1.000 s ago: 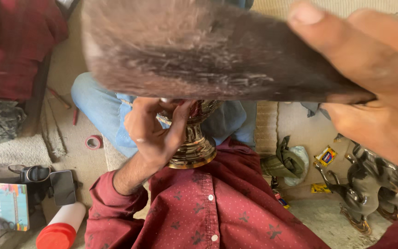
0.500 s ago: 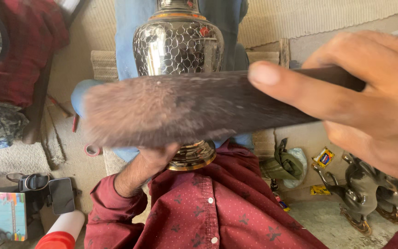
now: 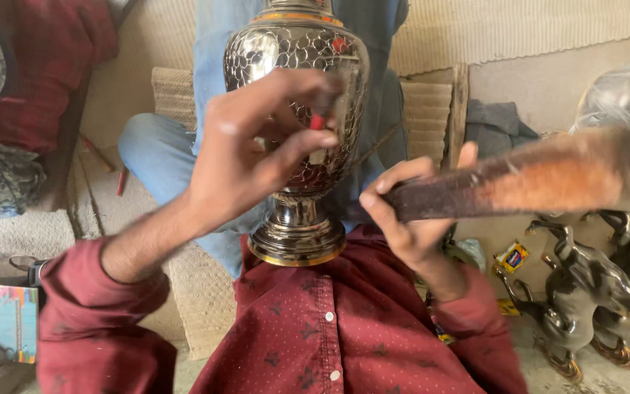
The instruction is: The person sits on the floor with a silver-plated metal vase on their lap and decorates its surface by hammering. They hold a small punch against the vase with one hand and strike it with a wooden mallet in the other, working patterned indentations across the vase body.
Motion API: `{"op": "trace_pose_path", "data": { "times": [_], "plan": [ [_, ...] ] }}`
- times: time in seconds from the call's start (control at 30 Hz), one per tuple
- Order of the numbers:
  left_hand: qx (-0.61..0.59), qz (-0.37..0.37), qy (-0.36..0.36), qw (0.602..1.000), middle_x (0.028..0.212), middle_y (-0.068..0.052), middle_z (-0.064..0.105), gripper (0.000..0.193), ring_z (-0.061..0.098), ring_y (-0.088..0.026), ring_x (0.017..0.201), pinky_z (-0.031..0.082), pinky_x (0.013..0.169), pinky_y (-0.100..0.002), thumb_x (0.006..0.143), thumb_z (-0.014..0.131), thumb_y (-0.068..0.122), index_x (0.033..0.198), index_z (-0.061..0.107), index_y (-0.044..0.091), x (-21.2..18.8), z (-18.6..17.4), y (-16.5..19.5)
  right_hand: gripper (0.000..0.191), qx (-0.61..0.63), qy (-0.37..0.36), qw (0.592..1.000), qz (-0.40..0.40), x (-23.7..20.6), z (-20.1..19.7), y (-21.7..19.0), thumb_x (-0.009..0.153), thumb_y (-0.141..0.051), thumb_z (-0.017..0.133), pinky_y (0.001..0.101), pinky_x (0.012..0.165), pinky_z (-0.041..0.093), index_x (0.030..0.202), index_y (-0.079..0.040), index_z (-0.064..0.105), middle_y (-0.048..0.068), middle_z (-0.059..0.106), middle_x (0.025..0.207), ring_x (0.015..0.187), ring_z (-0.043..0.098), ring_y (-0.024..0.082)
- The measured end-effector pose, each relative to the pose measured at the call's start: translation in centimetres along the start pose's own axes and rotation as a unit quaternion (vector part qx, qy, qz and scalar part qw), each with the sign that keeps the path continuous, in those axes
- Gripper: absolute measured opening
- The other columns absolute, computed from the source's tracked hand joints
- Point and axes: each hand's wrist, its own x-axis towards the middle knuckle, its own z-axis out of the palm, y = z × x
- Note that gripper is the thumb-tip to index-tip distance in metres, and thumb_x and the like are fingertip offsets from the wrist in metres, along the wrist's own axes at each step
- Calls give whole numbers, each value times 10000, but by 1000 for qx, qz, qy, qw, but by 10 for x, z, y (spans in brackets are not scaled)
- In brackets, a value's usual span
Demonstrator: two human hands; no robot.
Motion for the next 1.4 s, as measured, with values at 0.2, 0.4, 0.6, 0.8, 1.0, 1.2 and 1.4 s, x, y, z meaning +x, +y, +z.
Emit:
{"op": "trace_pose_path", "data": {
  "times": [0.2,0.4,0.6,0.8,1.0,1.2,1.4],
  "plan": [
    [112,199,-151,962,1311,-35,722,546,749,-225,1143,609,849,-311,893,814,46,1390,594,104,30,8,-15,1045,16,68,991,115,-51,-19,34,934,62,739,314,786,601,1669,-30,3,119,655,934,760,697,195],
    [95,178,-260,944,1255,-42,736,541,733,-297,1075,584,778,-411,840,806,98,1344,611,83,39,5,-30,842,-146,171,966,131,-75,-59,6,912,107,769,332,765,578,1478,26,150,126,616,990,784,640,220],
    [64,194,-300,932,1246,-34,746,514,741,-269,1086,594,794,-397,878,791,108,1366,629,116,45,6,-31,936,-46,226,972,-35,-85,-59,0,963,87,728,331,648,629,1492,-260,40,91,594,1083,750,632,183],
    [79,227,-348,906,1283,-73,727,549,728,-280,1100,583,748,-402,843,772,101,1377,653,131,48,11,-36,1064,-612,8,788,-61,-94,-66,4,701,84,832,458,695,528,1506,-189,193,246,600,934,777,621,381],
    [69,182,-478,857,1133,-1,775,556,750,-194,892,518,643,-408,875,737,132,1413,639,231,62,20,-34,907,-628,66,763,-139,-116,-64,40,715,-49,823,490,733,518,1399,41,234,294,609,1042,841,623,416],
    [70,163,-560,810,950,69,811,495,750,-158,782,533,646,-394,859,687,129,1335,662,262,72,24,-32,736,-487,71,861,-132,-117,-54,51,765,158,745,474,832,549,1378,-103,434,210,618,995,863,650,372],
    [32,184,-553,812,1035,48,805,524,753,-151,829,540,667,-390,871,694,124,1385,645,219,76,23,-34,937,-558,35,810,-179,-123,-62,54,805,61,710,409,776,520,1556,-80,167,187,592,1076,878,640,333]
  ]
}}
